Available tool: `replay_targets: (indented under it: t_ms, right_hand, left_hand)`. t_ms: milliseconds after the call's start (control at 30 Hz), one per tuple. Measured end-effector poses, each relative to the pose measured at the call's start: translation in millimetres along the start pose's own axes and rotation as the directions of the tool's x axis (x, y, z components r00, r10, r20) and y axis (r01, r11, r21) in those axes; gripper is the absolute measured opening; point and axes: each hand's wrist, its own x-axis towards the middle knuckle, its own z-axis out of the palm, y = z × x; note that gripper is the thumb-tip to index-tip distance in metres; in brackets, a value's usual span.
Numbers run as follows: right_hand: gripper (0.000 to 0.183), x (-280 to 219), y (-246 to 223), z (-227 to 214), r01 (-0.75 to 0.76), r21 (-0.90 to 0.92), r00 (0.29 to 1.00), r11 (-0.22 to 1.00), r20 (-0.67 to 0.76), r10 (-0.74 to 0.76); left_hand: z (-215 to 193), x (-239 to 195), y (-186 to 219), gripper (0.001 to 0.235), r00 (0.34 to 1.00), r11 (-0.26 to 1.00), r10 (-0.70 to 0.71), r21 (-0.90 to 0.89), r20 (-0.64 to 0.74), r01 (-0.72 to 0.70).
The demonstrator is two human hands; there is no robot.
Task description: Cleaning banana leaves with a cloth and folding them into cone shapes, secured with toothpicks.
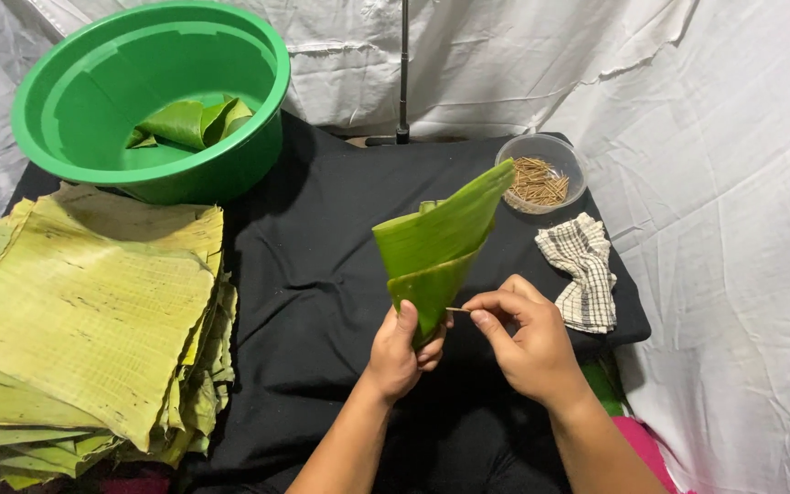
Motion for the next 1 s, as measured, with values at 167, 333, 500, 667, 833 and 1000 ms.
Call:
replay_targets:
  t_ms: [167,333,500,667,833,1000]
  right_hand:
    - [0.008,-2,-14,1,0.048,-0.044,0.999,0.998,-0.019,-0.049]
    - [0.006,-2,5,6,0.010,0.042,1.000,0.999,0.023,-0.011]
    - [0.006,-1,14,6,-0.011,0.032,0.999,0.999,0.049,0.010]
    - [0.006,0,9,5,0.019,0.026,0.998,0.999,0.061,-0.020]
    - [0.007,-2,7,5,0.023,0.026,0.997,0.999,0.068,-0.025]
    - [0.007,-1,13,6,0.014,0.057,0.996,0.998,0.087,-0.019]
  left_hand:
    - [-1,-3,2,0.067,1.000,0.999,-0.001,0.050,0.012,0.000]
    - [-13,-7,-13,0.061,1.000,0.995,-0.031,-0.094,0.004,0.031]
    - [-29,-8,-38,0.058,0.999,0.995,-0.051,-0.081,0.012,0.052]
    - [-23,-8,-31,0.060,0.999,0.998,-0.053,-0.044,0.003,0.053]
    - [-18,-8,-28,0.059,0.998,0.997,-0.066,-0.045,-0.021,0.065]
    - [-19,-7,-32,0.056,0.999,0.999,-0.038,-0.031,-0.012,0.038]
